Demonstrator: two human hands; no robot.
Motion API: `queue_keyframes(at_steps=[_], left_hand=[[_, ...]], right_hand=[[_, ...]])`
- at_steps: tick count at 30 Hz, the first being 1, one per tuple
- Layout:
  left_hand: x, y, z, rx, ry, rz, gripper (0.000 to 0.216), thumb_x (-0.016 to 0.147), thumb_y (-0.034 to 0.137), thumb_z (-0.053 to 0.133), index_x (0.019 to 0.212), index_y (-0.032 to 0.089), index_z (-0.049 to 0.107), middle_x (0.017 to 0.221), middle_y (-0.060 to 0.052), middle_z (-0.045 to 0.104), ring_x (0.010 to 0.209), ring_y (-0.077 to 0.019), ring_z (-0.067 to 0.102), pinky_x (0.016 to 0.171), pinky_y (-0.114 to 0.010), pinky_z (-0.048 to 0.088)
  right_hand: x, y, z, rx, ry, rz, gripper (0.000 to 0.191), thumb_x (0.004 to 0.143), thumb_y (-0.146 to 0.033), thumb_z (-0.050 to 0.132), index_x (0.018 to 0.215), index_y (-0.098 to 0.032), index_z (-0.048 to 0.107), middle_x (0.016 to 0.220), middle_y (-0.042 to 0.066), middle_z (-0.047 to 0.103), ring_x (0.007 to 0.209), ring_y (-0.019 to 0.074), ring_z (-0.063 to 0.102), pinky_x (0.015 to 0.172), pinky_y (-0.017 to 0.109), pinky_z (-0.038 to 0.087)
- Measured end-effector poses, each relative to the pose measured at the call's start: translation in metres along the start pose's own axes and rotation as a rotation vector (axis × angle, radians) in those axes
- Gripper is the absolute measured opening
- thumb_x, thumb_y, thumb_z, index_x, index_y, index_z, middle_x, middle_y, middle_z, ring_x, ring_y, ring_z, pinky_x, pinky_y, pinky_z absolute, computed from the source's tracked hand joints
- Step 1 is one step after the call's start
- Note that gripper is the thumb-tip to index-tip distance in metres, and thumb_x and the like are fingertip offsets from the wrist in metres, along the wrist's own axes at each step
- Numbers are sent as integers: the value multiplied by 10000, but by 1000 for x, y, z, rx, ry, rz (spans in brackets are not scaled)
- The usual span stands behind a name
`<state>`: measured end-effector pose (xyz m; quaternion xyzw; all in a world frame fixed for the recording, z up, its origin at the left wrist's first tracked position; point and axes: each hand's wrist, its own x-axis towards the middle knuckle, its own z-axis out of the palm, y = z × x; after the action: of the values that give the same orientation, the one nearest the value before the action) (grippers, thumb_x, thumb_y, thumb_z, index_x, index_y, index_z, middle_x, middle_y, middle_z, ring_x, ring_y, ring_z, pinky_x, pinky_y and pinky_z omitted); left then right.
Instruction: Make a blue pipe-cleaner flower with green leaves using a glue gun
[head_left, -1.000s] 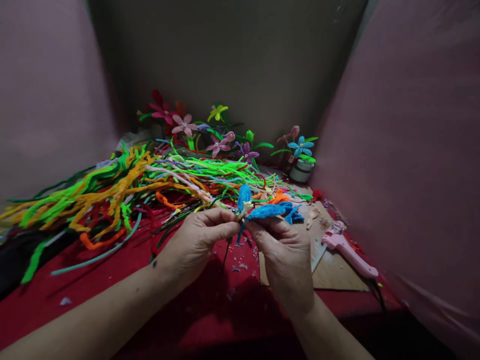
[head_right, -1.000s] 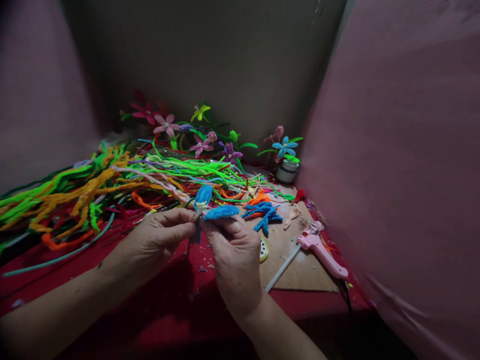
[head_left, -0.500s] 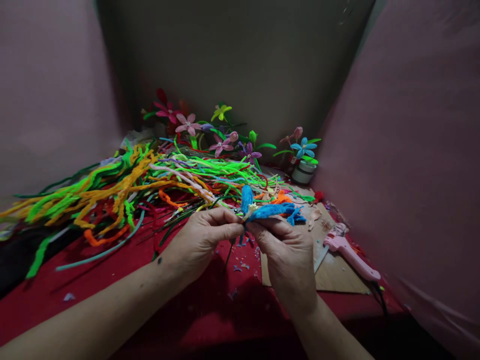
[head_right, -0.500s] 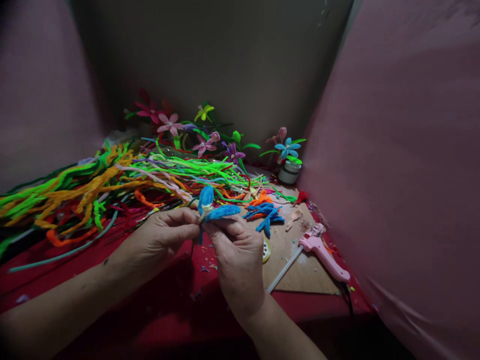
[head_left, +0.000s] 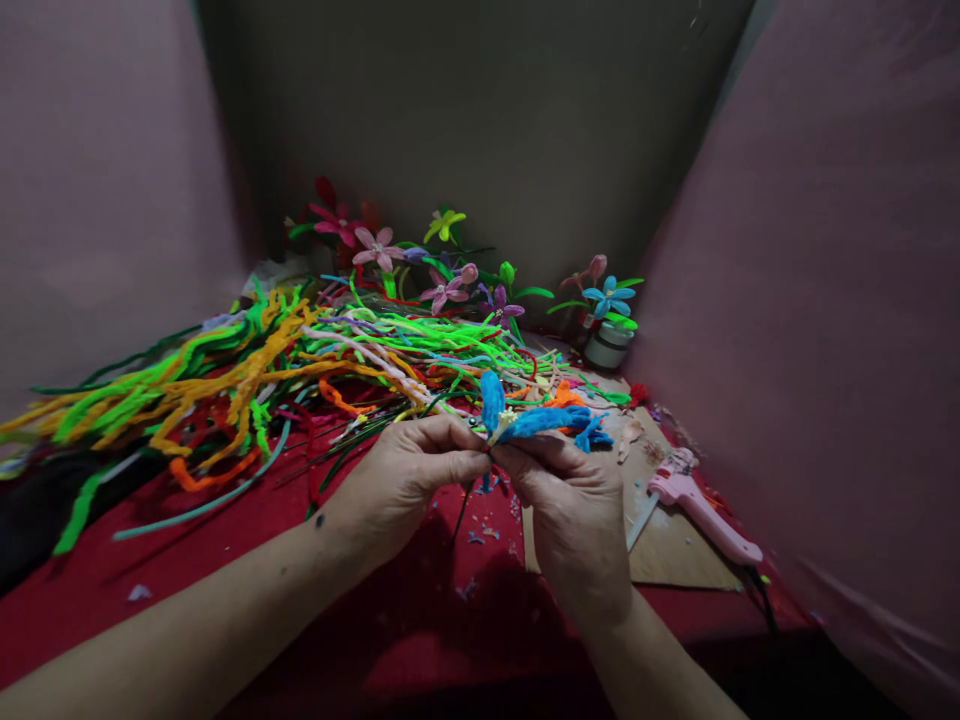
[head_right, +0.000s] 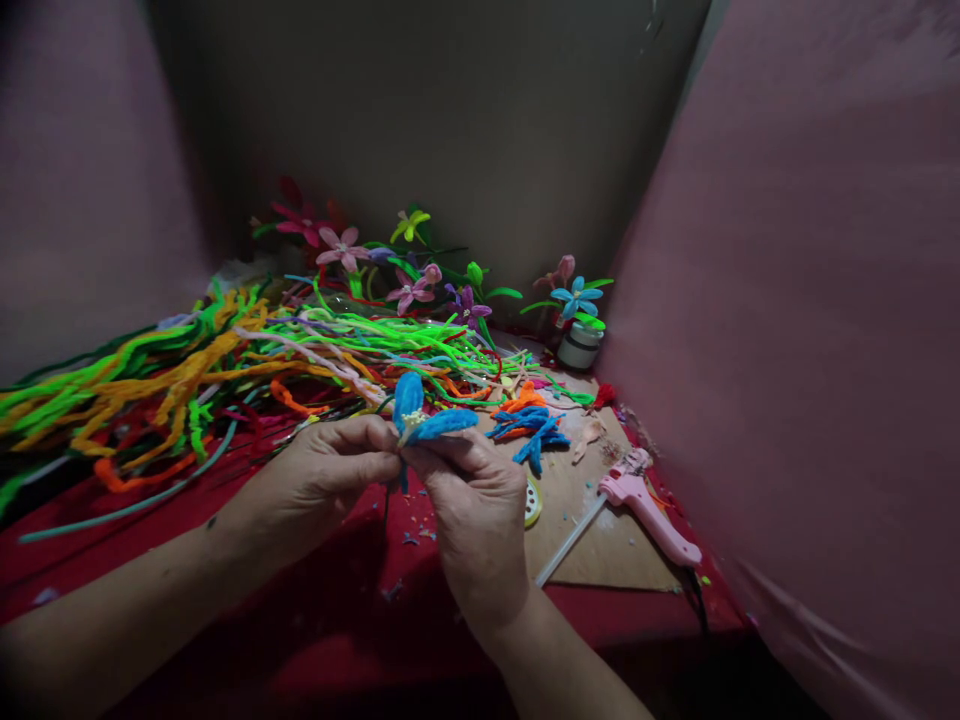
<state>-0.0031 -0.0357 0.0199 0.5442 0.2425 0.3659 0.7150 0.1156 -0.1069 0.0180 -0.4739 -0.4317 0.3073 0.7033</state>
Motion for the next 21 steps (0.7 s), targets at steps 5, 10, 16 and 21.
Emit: queue_keyframes(at_steps=[5, 10, 16, 21], left_hand=[[-2, 1, -2, 6, -4, -7, 76, 601, 147, 721, 590, 166, 648, 596, 35, 585, 607, -84, 494, 648, -215, 378], [-3, 2, -2, 49, -24, 2, 82, 609, 158, 718, 584, 157, 640, 599, 29, 573, 620, -92, 481, 647, -221, 369], [-5, 3, -2, 50, -47, -15, 42, 602, 146, 707, 608, 153, 667, 602, 14, 589, 627, -109, 492, 675, -244, 380], [-5, 4, 1, -49, -39, -85, 75, 546, 107, 720, 560, 145, 657, 572, 18, 584, 592, -94, 483, 661, -235, 386]], right_hand=[[5, 3, -2, 64, -62, 30, 114, 691, -165, 705, 729, -266, 740, 741, -42, 686, 725, 114, 583, 743, 268, 470], [9, 2, -3, 143, -113, 120, 97, 661, -144, 718, 615, -229, 717, 541, -54, 576, 562, 90, 503, 635, 251, 464], [11, 3, -3, 301, -185, 243, 54, 622, -168, 743, 620, -220, 727, 563, -32, 608, 487, 76, 446, 558, 251, 449], [12, 3, -2, 364, -204, 251, 98, 574, -156, 762, 561, -240, 713, 529, -42, 613, 488, 81, 486, 624, 272, 476]])
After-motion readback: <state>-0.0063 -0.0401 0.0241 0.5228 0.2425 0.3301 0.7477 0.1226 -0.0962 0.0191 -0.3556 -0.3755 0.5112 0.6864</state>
